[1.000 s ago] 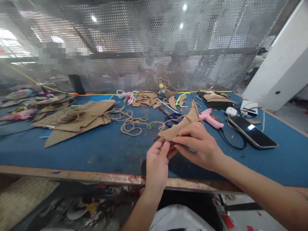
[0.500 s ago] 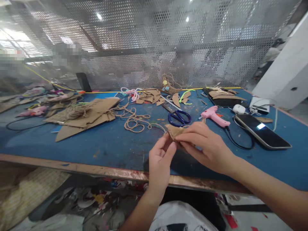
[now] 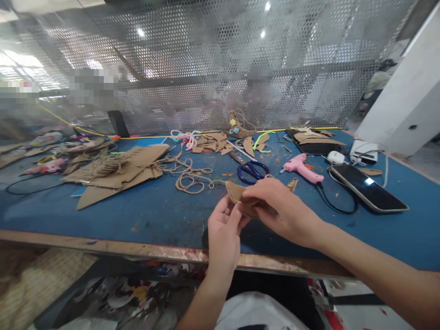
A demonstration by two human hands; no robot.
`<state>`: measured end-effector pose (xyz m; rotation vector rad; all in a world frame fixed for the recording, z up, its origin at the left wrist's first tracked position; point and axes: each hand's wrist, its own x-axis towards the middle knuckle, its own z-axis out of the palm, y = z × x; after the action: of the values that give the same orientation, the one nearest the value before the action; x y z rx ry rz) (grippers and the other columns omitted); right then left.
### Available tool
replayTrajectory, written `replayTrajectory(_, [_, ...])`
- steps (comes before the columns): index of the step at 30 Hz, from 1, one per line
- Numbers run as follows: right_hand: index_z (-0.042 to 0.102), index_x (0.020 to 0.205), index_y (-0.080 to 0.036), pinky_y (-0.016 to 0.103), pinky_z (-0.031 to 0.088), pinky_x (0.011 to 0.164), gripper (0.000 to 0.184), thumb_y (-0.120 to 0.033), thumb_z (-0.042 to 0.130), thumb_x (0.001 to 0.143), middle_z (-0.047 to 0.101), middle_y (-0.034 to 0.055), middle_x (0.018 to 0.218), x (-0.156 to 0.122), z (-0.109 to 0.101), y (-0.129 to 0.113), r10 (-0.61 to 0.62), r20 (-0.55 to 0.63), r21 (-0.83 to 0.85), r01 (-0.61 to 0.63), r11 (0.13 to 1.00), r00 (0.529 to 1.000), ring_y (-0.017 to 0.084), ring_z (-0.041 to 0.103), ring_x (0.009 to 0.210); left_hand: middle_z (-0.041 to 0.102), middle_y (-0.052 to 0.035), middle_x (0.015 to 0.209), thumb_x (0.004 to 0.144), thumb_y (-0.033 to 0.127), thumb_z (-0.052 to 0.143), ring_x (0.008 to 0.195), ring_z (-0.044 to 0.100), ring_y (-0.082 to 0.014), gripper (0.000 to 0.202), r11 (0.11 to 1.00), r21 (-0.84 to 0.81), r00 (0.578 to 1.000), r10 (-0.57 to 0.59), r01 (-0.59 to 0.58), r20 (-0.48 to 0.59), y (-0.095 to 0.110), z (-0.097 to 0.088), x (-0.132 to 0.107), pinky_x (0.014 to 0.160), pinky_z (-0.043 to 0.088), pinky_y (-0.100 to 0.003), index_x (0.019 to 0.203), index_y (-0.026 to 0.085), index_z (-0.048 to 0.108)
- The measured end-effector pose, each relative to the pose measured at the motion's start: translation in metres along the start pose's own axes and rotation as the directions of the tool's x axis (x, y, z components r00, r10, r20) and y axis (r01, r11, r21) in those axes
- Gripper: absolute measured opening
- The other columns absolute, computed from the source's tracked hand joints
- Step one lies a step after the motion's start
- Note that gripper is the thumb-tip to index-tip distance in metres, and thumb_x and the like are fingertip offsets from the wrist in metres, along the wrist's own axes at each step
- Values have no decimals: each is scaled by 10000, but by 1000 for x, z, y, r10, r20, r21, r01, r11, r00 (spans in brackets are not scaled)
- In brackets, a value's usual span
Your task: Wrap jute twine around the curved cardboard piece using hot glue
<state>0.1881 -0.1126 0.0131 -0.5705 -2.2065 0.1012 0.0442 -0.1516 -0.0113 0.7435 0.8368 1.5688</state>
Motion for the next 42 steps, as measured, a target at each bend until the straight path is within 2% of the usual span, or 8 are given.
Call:
replayTrajectory(6, [510,1202,-219,471,447,963,427,-89,538,796,570,140,1217,-1,-5,9,154,-249,-136,-192,972,956,271,535,1166,739,-70,980,740,259,737,889,709,-190,308,994,-28,987,103,-108,-126,2,-3,0,774,579,-290,1026,163,675])
replayTrajectory(10, [629,922,-197,388,478,779,103,-178,548,861,689,71,885,1,-12,17,259,-92,-98,-267,959,962,212,617,825,754,-63,921,728,265,747,805,720,-175,327,989,46,975,143,-137,-170,4,-6,-2,711,585,-259,1026,145,686])
replayTrajectory(14, [672,807,-191,311,471,683,127,-247,570,859,702,41,788,6,-20,21,409,23,115,-409,905,912,170,611,722,761,-62,874,705,274,755,750,722,-175,352,983,120,964,161,-138,-212,11,-13,-1,657,585,-244,1021,129,699])
replayTrajectory(18, [627,713,-193,329,500,741,139,-318,674,750,708,52,884,9,-27,28,582,71,516,-529,673,810,188,642,813,762,-75,905,672,279,767,736,725,-187,383,986,118,964,142,-118,-225,21,-22,2,654,598,-278,1019,131,701])
replayTrajectory(23, [468,600,-207,489,417,985,254,-346,665,680,670,90,1187,9,-25,36,492,180,871,-370,322,852,273,580,1155,756,-71,828,671,259,757,666,714,-172,342,997,68,997,-17,22,-74,33,-33,3,618,598,-261,980,125,701])
replayTrajectory(29, [425,762,-228,456,472,864,263,-431,589,801,707,48,824,5,2,29,308,446,885,-466,-11,840,218,681,869,741,-58,762,692,218,739,607,690,-132,236,990,45,987,-140,137,83,34,-32,2,553,563,-181,902,118,699])
replayTrajectory(35, [395,793,-246,265,403,511,355,-488,653,756,306,-133,501,5,-3,43,515,295,912,-398,100,805,70,318,394,751,-83,778,653,249,764,629,704,-183,329,991,117,998,-67,67,-7,36,-31,6,544,576,-235,947,111,715])
replayTrajectory(42, [723,913,-183,244,283,502,326,-390,764,665,467,-58,560,6,-41,72,594,110,510,-558,654,797,79,343,513,725,-15,700,597,204,754,579,665,-130,268,938,172,887,341,-301,-310,52,-43,21,537,552,-206,853,129,723])
